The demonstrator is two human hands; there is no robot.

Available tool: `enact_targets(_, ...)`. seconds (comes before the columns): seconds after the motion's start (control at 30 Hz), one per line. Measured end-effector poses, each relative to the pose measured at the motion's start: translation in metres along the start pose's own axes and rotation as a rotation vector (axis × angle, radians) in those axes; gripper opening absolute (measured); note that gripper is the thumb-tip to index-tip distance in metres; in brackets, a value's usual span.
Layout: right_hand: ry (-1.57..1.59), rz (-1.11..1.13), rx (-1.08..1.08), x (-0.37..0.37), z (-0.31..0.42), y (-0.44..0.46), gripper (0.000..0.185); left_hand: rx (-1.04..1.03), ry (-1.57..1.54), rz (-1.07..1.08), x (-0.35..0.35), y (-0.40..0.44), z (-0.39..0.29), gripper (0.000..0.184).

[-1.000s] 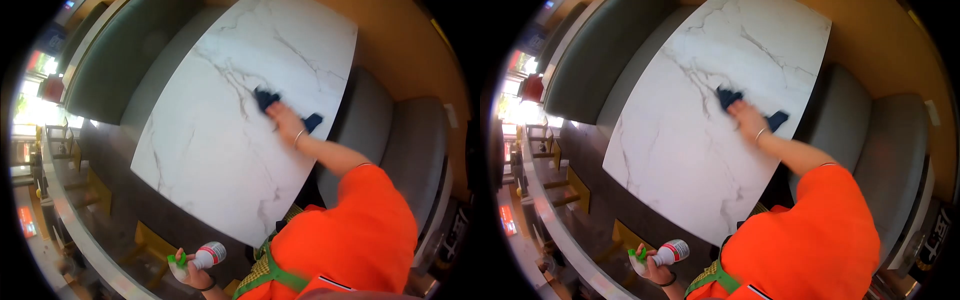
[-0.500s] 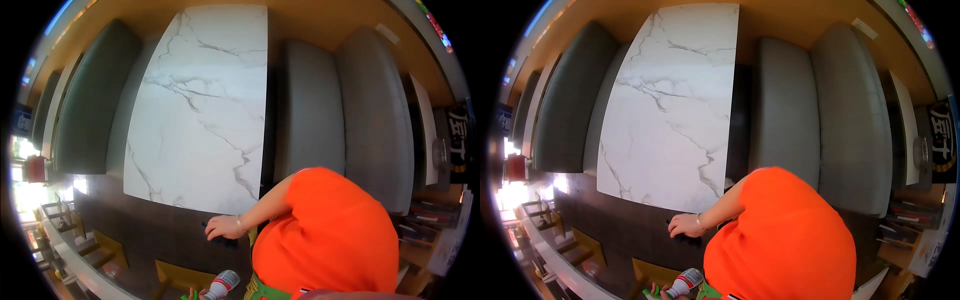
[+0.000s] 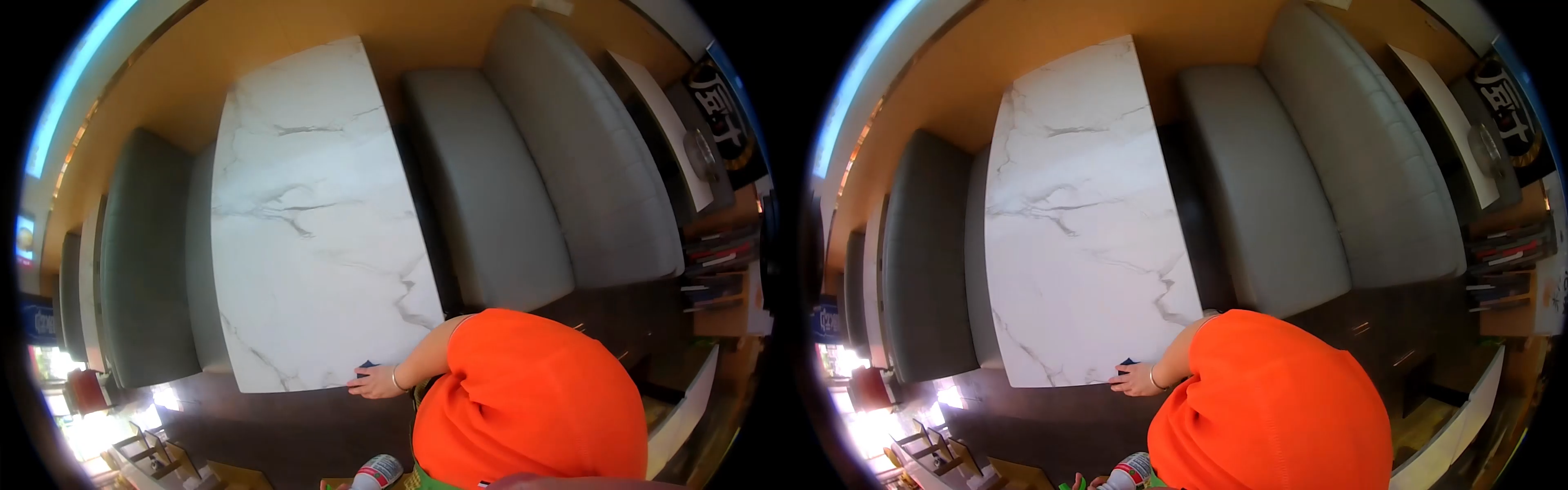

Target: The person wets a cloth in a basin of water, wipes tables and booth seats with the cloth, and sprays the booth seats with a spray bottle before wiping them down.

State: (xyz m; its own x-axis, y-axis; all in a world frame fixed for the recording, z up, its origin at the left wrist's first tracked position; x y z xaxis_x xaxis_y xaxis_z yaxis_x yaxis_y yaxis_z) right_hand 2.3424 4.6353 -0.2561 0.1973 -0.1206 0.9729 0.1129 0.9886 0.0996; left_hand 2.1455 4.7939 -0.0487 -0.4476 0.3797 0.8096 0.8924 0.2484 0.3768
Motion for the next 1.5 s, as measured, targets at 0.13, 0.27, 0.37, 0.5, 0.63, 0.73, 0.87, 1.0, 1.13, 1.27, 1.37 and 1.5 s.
enact_targets(0.13, 0.272, 0.123, -0.136, 0.024, 0.004, 0.078, 0.030, 0.084, -0.098, -0.252, 0.015, -0.022, 0.035, 0.044)
enact_targets(0.27, 0.020, 0.074, -0.105, 0.001, 0.014, 0.121, 0.036, 0.665, -0.783, -0.640, 0.076, -0.079, 0.063, 0.052)
enact_targets(0.37, -0.041, 0.071, -0.153, -0.004, 0.024, 0.150, 0.042, 0.746, -0.769, -0.762, 0.123, -0.118, 0.083, 0.054)
enact_targets(0.5, -0.028, 0.084, -0.171, -0.004, 0.016, 0.207, 0.044, 0.828, -0.729, -0.821, 0.157, -0.127, 0.127, 0.053)
enact_targets(0.63, 0.031, 0.059, -0.196, -0.008, 0.009, 0.279, 0.044, 0.919, -0.699, -0.836, 0.164, -0.118, 0.186, 0.051)
enact_targets(0.73, 0.226, 0.039, -0.352, -0.014, -0.021, 0.350, 0.043, 0.932, -0.684, -0.826, 0.156, -0.082, 0.248, 0.047)
enact_targets(0.87, 0.500, -0.093, -0.815, -0.037, -0.111, 0.470, 0.032, 0.981, -0.725, -0.764, 0.176, -0.023, 0.334, 0.045)
enact_targets(1.0, 1.344, -0.398, -1.090, 0.000, -0.160, 0.584, 0.034, 0.987, -0.664, -0.725, 0.221, 0.050, 0.413, 0.047)
enact_targets(1.13, 1.093, -0.777, -0.616, 0.085, -0.135, 0.698, 0.037, 0.995, -0.638, -0.686, 0.244, 0.097, 0.488, 0.046)
enact_targets(1.27, 0.287, -0.426, -0.240, 0.088, -0.060, 0.795, 0.046, 0.958, -0.704, -0.577, 0.244, 0.147, 0.571, 0.044)
enact_targets(1.37, 0.163, -0.488, -0.434, 0.067, -0.044, 0.831, 0.047, 0.909, -0.720, -0.451, 0.255, 0.199, 0.643, 0.044)
enact_targets(1.5, 0.124, -0.498, -0.496, 0.068, -0.060, 0.842, 0.042, 0.849, -0.752, -0.321, 0.275, 0.258, 0.725, 0.043)
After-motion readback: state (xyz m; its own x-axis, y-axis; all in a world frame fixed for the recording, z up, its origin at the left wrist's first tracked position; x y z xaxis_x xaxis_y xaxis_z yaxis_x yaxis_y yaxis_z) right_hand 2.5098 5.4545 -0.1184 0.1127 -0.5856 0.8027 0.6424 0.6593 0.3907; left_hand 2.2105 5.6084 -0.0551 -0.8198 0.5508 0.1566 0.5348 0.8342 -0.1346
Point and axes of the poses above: each hand's wrist, its own y-axis towards the middle knuckle, its own x-axis out of the back of the hand, z = x × y, the point moved 3 cm from there along y, towards the middle knuckle, and after that the axes turned 4 degrees about -x, right-handed, at the moved point
